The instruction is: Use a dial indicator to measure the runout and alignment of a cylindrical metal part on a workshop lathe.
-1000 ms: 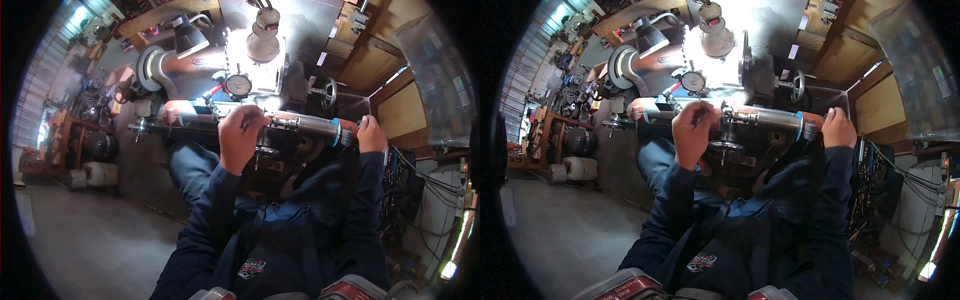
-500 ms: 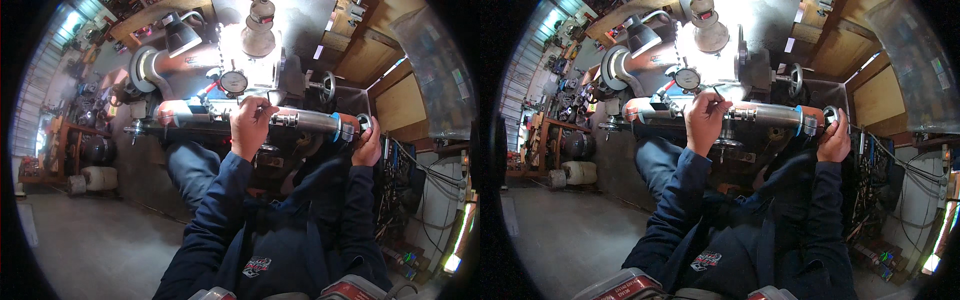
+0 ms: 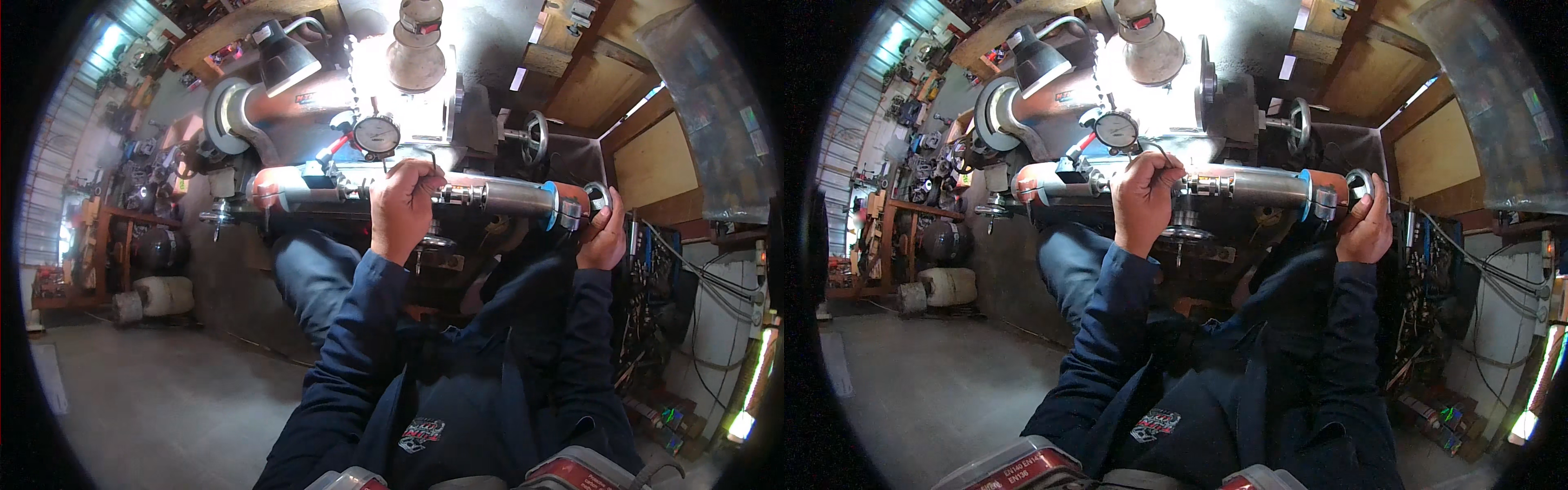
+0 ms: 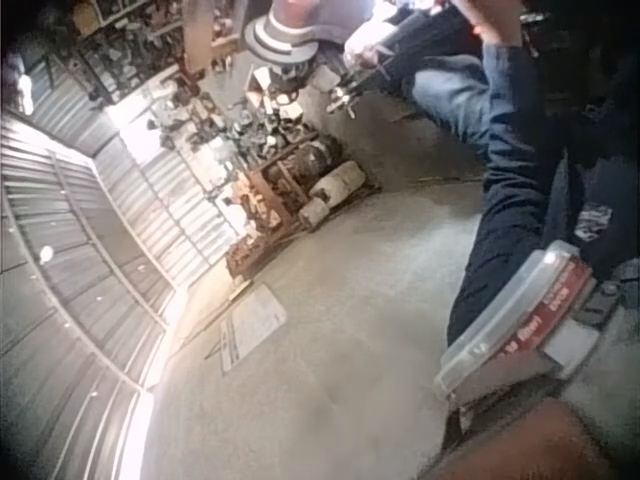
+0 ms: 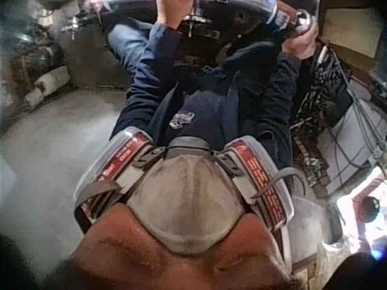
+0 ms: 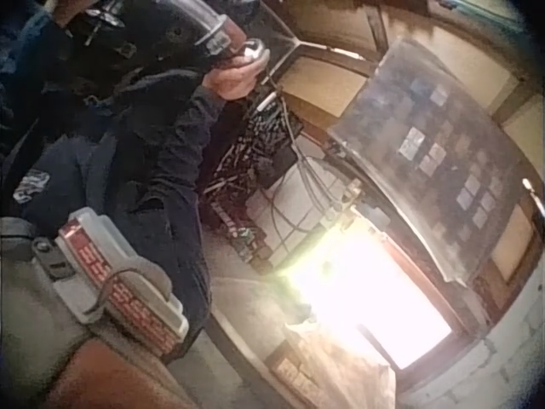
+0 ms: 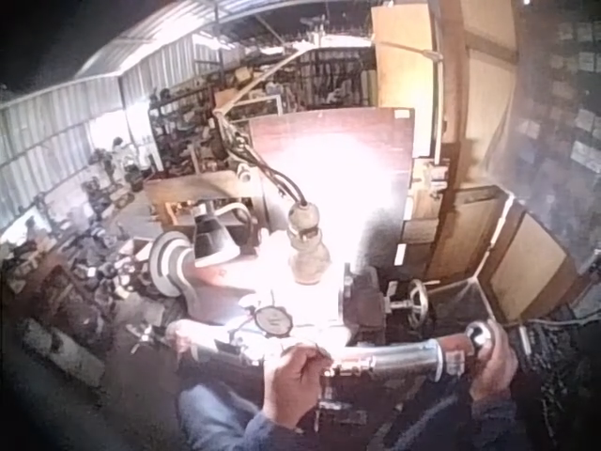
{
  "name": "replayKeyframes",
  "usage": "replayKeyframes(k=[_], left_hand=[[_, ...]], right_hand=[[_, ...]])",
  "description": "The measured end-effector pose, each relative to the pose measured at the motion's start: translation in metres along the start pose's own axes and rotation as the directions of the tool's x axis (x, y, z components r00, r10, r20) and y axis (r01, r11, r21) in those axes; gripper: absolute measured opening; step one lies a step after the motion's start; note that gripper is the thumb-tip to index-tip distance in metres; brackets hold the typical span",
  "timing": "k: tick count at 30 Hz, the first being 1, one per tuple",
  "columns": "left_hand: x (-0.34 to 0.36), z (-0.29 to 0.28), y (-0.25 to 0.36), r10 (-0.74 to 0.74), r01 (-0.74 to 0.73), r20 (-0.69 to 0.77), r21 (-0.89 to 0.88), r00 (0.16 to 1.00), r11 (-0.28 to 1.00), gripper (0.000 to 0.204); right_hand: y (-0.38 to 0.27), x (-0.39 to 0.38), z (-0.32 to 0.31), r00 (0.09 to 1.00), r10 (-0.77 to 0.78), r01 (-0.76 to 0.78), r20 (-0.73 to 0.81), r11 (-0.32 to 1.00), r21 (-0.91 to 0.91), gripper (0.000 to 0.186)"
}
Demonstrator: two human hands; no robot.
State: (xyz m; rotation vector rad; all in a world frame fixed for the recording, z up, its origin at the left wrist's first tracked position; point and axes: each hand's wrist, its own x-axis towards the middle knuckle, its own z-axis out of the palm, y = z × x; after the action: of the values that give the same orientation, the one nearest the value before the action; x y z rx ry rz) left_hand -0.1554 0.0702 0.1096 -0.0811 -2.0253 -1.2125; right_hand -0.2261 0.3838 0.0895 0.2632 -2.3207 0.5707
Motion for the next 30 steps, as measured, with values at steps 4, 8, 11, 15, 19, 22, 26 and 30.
replayKeyframes(k=[4, 8, 11, 15, 19, 22, 26, 30], left_hand=[[0.001, -0.001, -0.003, -0.031, 0.039, 0.076, -0.11, 0.997, 0.993, 0.009], [0.003, 0.0, 0.01, -0.018, 0.018, 0.029, -0.004, 0.999, 1.0, 0.01], [-0.004, 0.0, 0.0, -0.097, 0.096, -0.019, -0.067, 0.995, 0.993, 0.012], [-0.001, 0.002, -0.003, -0.081, 0.081, -0.005, -0.051, 0.997, 0.995, 0.013], [0.0, 0.0, 0.006, -0.046, 0.046, 0.017, -0.049, 0.999, 0.998, 0.011], [-0.006, -0.002, 0.014, -0.116, 0.096, -0.094, -0.198, 0.989, 0.976, 0.009], [-0.007, 0.002, 0.003, -0.05, 0.026, -0.11, -0.212, 0.993, 0.977, 0.01], [-0.009, 0.012, 0.006, -0.112, 0.071, -0.163, -0.238, 0.98, 0.969, 0.013]], right_hand=[[-0.004, 0.001, -0.004, 1.0, 0.015, -0.016, 0.026, 1.0, 0.025, 0.038], [-0.002, 0.012, -0.015, 0.989, 0.037, -0.049, 0.142, 0.996, 0.08, 0.039], [-0.017, 0.042, -0.023, 0.963, 0.153, -0.179, 0.221, 0.978, 0.105, 0.04], [-0.025, 0.096, -0.009, 0.908, 0.302, -0.343, 0.291, 0.933, 0.104, 0.043], [-0.007, 0.1, 0.026, 0.812, 0.305, -0.157, 0.497, 0.935, -0.318, 0.057], [-0.015, 0.087, 0.017, 0.719, 0.404, -0.178, 0.565, 0.893, -0.413, 0.054], [0.005, 0.035, 0.006, 0.905, 0.25, -0.241, 0.344, 0.968, -0.068, 0.043], [-0.001, -0.037, 0.004, 0.99, 0.134, -0.125, -0.043, 0.979, 0.158, 0.036]])
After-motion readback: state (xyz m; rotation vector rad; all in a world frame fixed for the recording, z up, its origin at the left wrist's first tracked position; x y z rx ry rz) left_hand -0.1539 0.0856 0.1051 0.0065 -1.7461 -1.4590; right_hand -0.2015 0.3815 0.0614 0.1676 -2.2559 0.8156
